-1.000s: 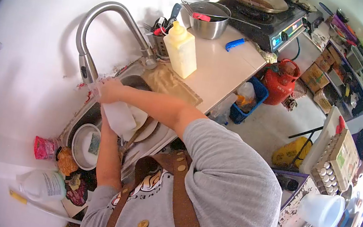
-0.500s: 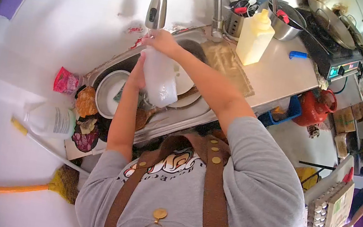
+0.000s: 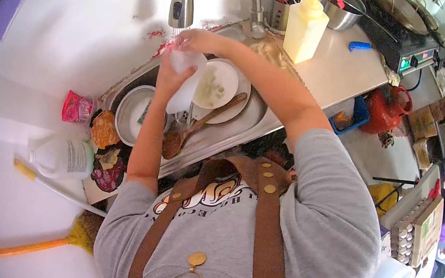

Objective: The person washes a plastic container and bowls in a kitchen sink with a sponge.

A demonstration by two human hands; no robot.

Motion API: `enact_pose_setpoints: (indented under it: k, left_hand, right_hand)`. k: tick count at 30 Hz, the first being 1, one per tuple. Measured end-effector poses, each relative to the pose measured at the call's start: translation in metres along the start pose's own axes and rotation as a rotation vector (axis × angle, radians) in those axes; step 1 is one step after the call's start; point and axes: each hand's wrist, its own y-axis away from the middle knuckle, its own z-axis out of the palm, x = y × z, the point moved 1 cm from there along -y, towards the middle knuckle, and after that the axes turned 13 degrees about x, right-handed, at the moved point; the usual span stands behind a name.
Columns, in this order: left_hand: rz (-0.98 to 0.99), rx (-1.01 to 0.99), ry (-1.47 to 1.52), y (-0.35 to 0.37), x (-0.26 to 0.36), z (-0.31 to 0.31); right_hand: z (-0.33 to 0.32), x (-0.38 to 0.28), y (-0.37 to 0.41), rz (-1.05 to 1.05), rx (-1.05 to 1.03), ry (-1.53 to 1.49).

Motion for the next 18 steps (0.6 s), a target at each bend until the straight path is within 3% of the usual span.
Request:
enact_pose_setpoints:
  k: [3, 6, 9, 12, 15, 18]
  left_hand:
    - [-0.446, -0.189, 0.458, -0.009, -0.001, -0.005]
    - [-0.093, -0.154, 0.159, -0.012, -0.007, -0.006]
    - [-0.203, -0.149, 0.254, -0.02, -0.015, -0.004]
    - [-0.173, -0.186, 0.143, -0.023, 0.015, -0.017]
    - [-0.414, -0.177, 0.517, -0.024, 0.007, -0.011]
    - [-0.103, -0.183, 0.189, -0.026, 0.001, -0.009]
  right_hand:
    - [-0.019, -0.019, 0.027, 0.064, 0.111, -0.244]
    - [-0.04, -0.008, 0.035, 0.111, 0.322, -0.344]
    - [-0.063, 0.028, 0.044, 0.093, 0.565, -0.126]
    - [-0.084, 0.045, 0.06, 0.016, 0.587, 0.326]
    - [-0.09, 0.052, 0.074, 0.01, 0.578, 0.401]
    - [-0.091, 0.058, 0.077, -0.032, 0.622, 0.495]
